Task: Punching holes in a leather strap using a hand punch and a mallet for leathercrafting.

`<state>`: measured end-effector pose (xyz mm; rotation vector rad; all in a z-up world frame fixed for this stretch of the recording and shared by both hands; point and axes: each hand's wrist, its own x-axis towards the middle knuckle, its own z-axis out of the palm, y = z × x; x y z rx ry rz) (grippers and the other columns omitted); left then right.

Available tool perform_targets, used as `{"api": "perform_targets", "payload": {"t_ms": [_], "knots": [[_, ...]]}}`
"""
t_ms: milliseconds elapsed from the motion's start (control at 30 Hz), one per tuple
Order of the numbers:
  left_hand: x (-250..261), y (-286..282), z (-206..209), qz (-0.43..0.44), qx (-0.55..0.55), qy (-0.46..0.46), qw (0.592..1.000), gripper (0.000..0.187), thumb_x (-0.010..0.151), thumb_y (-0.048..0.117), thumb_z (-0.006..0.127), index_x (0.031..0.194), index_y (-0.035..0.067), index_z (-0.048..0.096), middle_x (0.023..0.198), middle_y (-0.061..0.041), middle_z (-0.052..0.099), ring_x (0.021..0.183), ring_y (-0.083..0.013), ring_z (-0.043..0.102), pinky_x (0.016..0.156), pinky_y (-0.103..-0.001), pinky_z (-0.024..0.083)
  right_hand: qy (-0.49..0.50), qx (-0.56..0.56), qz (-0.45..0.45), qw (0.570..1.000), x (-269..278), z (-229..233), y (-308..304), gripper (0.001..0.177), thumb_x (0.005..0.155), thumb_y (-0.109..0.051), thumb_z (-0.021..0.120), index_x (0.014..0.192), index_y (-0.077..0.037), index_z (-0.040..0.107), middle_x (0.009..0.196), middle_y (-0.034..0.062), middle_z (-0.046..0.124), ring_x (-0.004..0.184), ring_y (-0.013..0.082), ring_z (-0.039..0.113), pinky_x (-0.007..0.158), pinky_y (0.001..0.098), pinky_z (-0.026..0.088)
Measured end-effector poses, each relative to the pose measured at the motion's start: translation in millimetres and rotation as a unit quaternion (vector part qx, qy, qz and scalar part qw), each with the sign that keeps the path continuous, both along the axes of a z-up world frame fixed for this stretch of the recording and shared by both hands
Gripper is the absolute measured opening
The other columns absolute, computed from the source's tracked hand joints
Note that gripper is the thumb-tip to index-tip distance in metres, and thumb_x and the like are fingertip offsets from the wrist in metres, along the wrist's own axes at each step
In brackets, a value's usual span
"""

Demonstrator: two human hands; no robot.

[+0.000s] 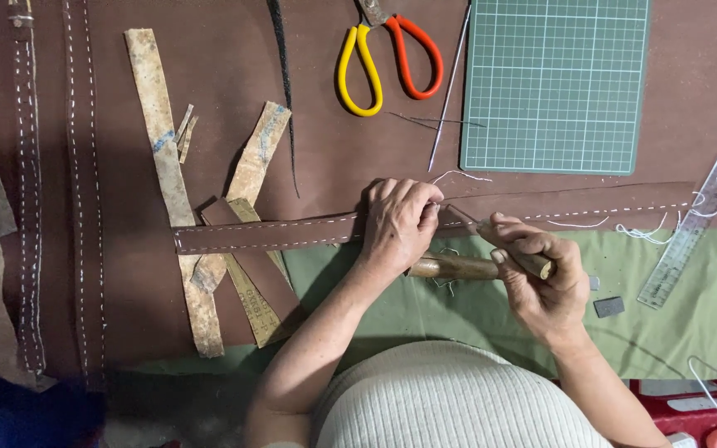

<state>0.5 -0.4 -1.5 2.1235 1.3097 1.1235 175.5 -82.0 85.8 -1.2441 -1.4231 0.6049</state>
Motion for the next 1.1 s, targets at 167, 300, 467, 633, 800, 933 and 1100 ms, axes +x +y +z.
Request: {"api": "perform_targets", "payload": {"t_ms": [167, 300, 467, 633, 800, 933, 1100], "knots": [[0, -1, 1, -0.002, 0.002, -0.006, 1.000, 0.024, 0.080, 0.012, 0.073, 0.098, 0.023, 0.063, 0.081, -0.001, 0.058, 0.084, -0.0286, 0.063, 0.086, -0.044, 0.047, -0.001, 0.001, 0.000, 1.000, -2, 3, 0, 0.030, 0.091, 0.008, 0.077, 0.103, 0.004, 0.050, 0.102, 0.0252, 0.070, 0.110, 0.0436, 0.072, 0.090, 0.0526, 0.058], [0, 0, 1, -0.001, 0.002, -0.003, 1.000, 0.024, 0.079, 0.012, 0.073, 0.098, 0.023, 0.063, 0.081, -0.001, 0.058, 0.085, -0.0278, 0.063, 0.085, -0.044, 0.047, -0.002, -0.001, 0.005, 1.000, -2, 2, -1, 0.030, 0.090, 0.010, 0.076, 0.103, 0.005, 0.049, 0.102, 0.0259, 0.070, 0.111, 0.0444, 0.072, 0.090, 0.0531, 0.058], [0, -1, -1, -0.001, 0.001, 0.003, 1.000, 0.024, 0.080, 0.012, 0.073, 0.099, 0.022, 0.063, 0.082, -0.001, 0.059, 0.086, -0.0283, 0.063, 0.086, -0.044, 0.047, 0.005, -0.009, 0.006, 1.000, 0, -2, -3, 0.030, 0.090, 0.010, 0.075, 0.103, 0.005, 0.049, 0.103, 0.0266, 0.071, 0.113, 0.0456, 0.071, 0.089, 0.0527, 0.058], [0, 0, -1, -0.003, 0.001, -0.005, 1.000, 0.024, 0.080, 0.012, 0.073, 0.099, 0.023, 0.062, 0.083, -0.001, 0.059, 0.085, -0.0281, 0.063, 0.085, -0.044, 0.047, -0.024, 0.006, 0.010, 1.000, 2, -2, 0, 0.029, 0.090, 0.009, 0.076, 0.102, 0.005, 0.050, 0.102, 0.0262, 0.071, 0.109, 0.0454, 0.073, 0.093, 0.0542, 0.057], [-1, -4, 9, -0.004, 0.000, -0.012, 1.000, 0.019, 0.086, 0.010, 0.070, 0.101, 0.018, 0.064, 0.094, -0.002, 0.062, 0.092, -0.0265, 0.063, 0.091, -0.045, 0.046, -0.013, 0.028, 0.039, 0.999, 9, 21, -1, 0.023, 0.095, 0.011, 0.064, 0.105, 0.004, 0.044, 0.103, 0.0296, 0.066, 0.103, 0.0429, 0.073, 0.101, 0.0568, 0.059], [-28, -11, 58, 0.011, 0.011, -0.047, 0.999, 0.012, 0.097, 0.008, 0.067, 0.108, 0.012, 0.069, 0.111, -0.007, 0.065, 0.101, -0.0247, 0.066, 0.095, -0.041, 0.046, -0.063, -0.020, -0.050, 0.997, 39, 27, -9, 0.017, 0.111, -0.007, 0.058, 0.112, 0.003, 0.044, 0.081, 0.0198, 0.064, 0.073, 0.0269, 0.073, 0.059, 0.0293, 0.059], [-127, -7, 85, 0.173, 0.018, -0.086, 0.981, 0.008, 0.101, 0.006, 0.061, 0.106, 0.006, 0.067, 0.103, -0.009, 0.070, 0.098, -0.0260, 0.066, 0.092, -0.037, 0.052, -0.206, -0.172, -0.113, 0.957, 71, 25, 12, 0.021, 0.117, -0.015, 0.072, 0.117, 0.000, 0.057, 0.086, 0.0115, 0.067, 0.068, 0.0190, 0.067, 0.062, 0.0276, 0.049]]}}
